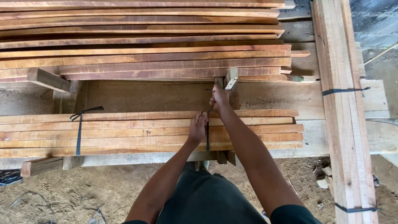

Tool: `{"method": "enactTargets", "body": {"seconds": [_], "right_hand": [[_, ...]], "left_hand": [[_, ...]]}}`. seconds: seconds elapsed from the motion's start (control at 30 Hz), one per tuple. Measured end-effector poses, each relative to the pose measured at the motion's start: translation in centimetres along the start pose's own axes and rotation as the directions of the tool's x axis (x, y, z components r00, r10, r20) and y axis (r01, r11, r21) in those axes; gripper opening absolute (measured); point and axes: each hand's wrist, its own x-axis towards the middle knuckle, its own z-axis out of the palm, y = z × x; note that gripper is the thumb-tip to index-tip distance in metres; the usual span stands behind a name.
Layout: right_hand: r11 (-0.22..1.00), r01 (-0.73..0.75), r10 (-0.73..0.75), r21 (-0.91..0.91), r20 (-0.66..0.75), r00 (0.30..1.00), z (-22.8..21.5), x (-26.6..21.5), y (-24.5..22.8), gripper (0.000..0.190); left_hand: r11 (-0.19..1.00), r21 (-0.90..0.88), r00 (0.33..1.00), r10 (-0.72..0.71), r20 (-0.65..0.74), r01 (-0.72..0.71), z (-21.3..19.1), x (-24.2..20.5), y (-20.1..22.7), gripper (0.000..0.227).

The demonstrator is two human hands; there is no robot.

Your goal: Bundling multiple wooden planks together by wrapping and tying black plastic strips around them.

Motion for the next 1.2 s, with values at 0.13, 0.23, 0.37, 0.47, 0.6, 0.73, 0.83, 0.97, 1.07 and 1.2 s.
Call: {"method": "enactTargets", "body": {"seconds": [0.13, 0.23, 0.37, 0.47, 0.6, 0.73, 0.83, 0.97, 1.07, 1.2], "right_hand": [[0.994, 0.002, -0.015, -0.111, -0.114, 0.993, 0.9, 2.6, 1.9, 0.027], [0.968, -0.027, -0.030, -0.251, -0.220, 0.975, 1.5, 5.0, 2.6, 0.084], [0.767, 0.190, -0.272, -0.613, -0.043, 0.961, 4.4, 1.2, 2.2, 0.050], [0.667, 0.186, -0.247, -0.721, 0.022, 0.969, 2.2, 5.8, 6.0, 0.047], [0.619, 0.165, -0.214, -0.768, 0.037, 0.976, 1.9, 7.1, 7.4, 0.046], [0.661, 0.162, -0.197, -0.733, 0.039, 0.980, 2.8, 5.7, 5.7, 0.044], [0.648, 0.191, -0.240, -0.738, 0.041, 0.970, 2.2, 6.1, 6.4, 0.044], [0.624, 0.273, -0.398, -0.732, 0.003, 0.917, 3.3, 4.6, 4.4, 0.044], [0.677, 0.295, -0.432, -0.674, -0.039, 0.901, 3.6, 3.3, 4.2, 0.044], [0.649, 0.361, -0.491, -0.670, -0.006, 0.871, 3.9, 0.8, 2.3, 0.046]], "left_hand": [[0.986, 0.081, 0.989, 0.142, 0.049, -0.146, 0.0, -0.7, 1.5, 0.040], [0.976, 0.137, 0.985, 0.161, 0.060, -0.168, 0.1, -1.0, 2.0, 0.039], [0.963, 0.207, 0.984, 0.163, 0.064, -0.173, 0.1, -1.0, 2.5, 0.040], [0.962, 0.233, 0.989, 0.131, 0.062, -0.142, 0.3, -1.0, 3.7, 0.039], [0.971, 0.235, 0.998, 0.034, 0.051, -0.045, 0.2, -0.6, 3.1, 0.038], [0.966, 0.257, 0.998, 0.009, 0.065, -0.025, -0.2, 0.2, 2.3, 0.038], [0.968, 0.239, 0.991, -0.097, 0.088, 0.074, -0.3, 0.0, 3.2, 0.044], [1.000, -0.025, 0.999, -0.011, -0.045, 0.010, 0.1, 1.5, 1.9, 0.039], [0.999, -0.008, 0.997, 0.038, -0.074, -0.038, 1.0, -0.5, 3.9, 0.039], [0.988, 0.080, 0.988, 0.128, 0.083, -0.134, -0.5, -0.6, 4.2, 0.045]]}}
